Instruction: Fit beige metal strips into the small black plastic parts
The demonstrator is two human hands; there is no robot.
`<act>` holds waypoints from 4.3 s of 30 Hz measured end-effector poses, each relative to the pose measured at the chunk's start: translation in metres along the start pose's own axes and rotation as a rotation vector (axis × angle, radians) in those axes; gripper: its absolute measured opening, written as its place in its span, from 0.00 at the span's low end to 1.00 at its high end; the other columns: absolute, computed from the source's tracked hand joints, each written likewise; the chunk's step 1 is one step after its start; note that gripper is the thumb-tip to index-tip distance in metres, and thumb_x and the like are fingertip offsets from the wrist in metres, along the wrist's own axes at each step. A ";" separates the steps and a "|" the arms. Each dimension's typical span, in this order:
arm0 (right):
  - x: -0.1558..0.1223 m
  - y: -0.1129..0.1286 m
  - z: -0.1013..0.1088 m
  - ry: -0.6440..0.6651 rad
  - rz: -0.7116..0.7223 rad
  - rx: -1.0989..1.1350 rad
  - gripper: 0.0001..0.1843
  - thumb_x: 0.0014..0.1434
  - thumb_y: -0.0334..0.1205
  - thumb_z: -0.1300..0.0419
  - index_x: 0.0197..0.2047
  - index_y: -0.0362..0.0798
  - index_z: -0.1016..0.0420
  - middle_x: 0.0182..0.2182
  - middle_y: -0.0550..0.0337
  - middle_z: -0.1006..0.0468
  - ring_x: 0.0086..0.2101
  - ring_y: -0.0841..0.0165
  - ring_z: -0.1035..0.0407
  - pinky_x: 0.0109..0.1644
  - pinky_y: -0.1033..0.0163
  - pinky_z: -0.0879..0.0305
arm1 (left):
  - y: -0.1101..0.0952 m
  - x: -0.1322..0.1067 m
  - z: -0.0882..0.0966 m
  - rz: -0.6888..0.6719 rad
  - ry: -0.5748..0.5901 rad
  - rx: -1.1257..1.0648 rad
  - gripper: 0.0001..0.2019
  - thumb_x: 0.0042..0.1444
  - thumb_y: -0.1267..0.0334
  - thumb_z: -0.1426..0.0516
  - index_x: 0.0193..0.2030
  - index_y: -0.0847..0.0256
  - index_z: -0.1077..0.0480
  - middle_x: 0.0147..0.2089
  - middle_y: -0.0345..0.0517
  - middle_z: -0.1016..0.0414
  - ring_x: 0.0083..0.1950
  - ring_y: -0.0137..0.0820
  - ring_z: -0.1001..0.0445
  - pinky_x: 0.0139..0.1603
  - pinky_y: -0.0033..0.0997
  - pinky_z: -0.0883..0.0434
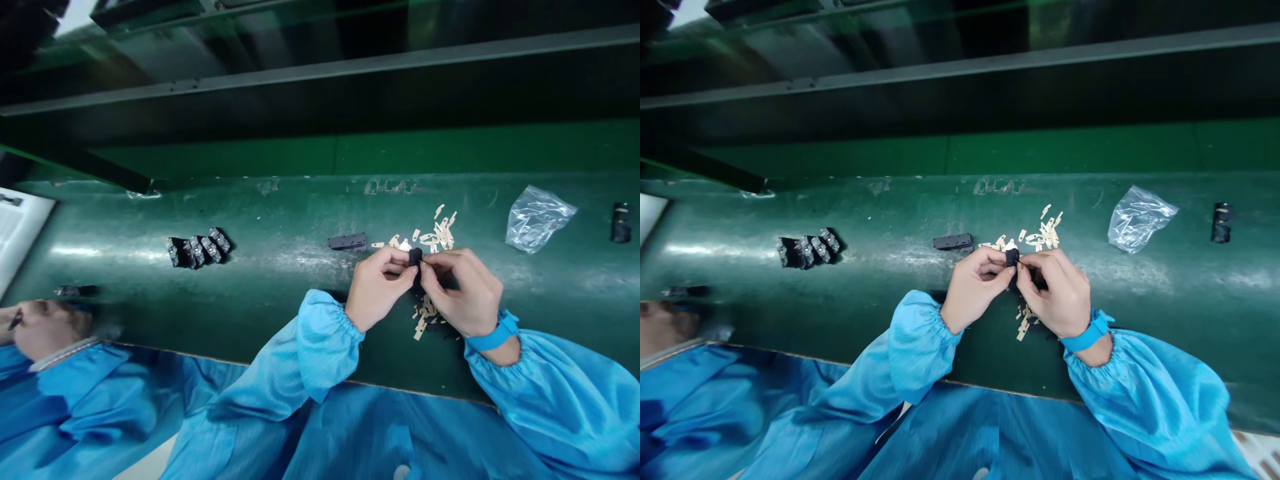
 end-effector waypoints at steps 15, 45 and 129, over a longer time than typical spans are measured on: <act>-0.006 -0.016 0.005 -0.045 -0.346 0.049 0.06 0.57 0.35 0.34 0.32 0.51 0.28 0.23 0.65 0.24 0.22 0.70 0.32 0.27 0.63 0.34 | -0.022 -0.014 -0.003 -0.220 -0.045 0.183 0.04 0.60 0.65 0.37 0.41 0.59 0.24 0.41 0.43 0.18 0.40 0.30 0.17 0.41 0.26 0.19; -0.004 -0.046 -0.021 0.175 -0.576 0.492 0.07 0.63 0.41 0.35 0.35 0.49 0.28 0.24 0.65 0.29 0.23 0.73 0.35 0.26 0.66 0.39 | -0.015 0.005 0.006 -0.202 -0.006 0.148 0.10 0.59 0.65 0.37 0.46 0.60 0.19 0.42 0.46 0.16 0.39 0.29 0.19 0.42 0.29 0.20; 0.019 -0.098 -0.017 0.105 -0.806 0.674 0.12 0.59 0.42 0.31 0.45 0.47 0.18 0.34 0.55 0.17 0.19 0.75 0.36 0.18 0.67 0.44 | -0.066 0.024 0.099 -0.356 -0.083 1.003 0.10 0.56 0.68 0.32 0.45 0.58 0.22 0.44 0.47 0.23 0.45 0.37 0.25 0.50 0.40 0.28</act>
Point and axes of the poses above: each hand's wrist, its own x-axis towards the middle knuckle, its own z-axis out of the back of the hand, y = z × x, the point moved 10 cm from there along x, towards the middle knuckle
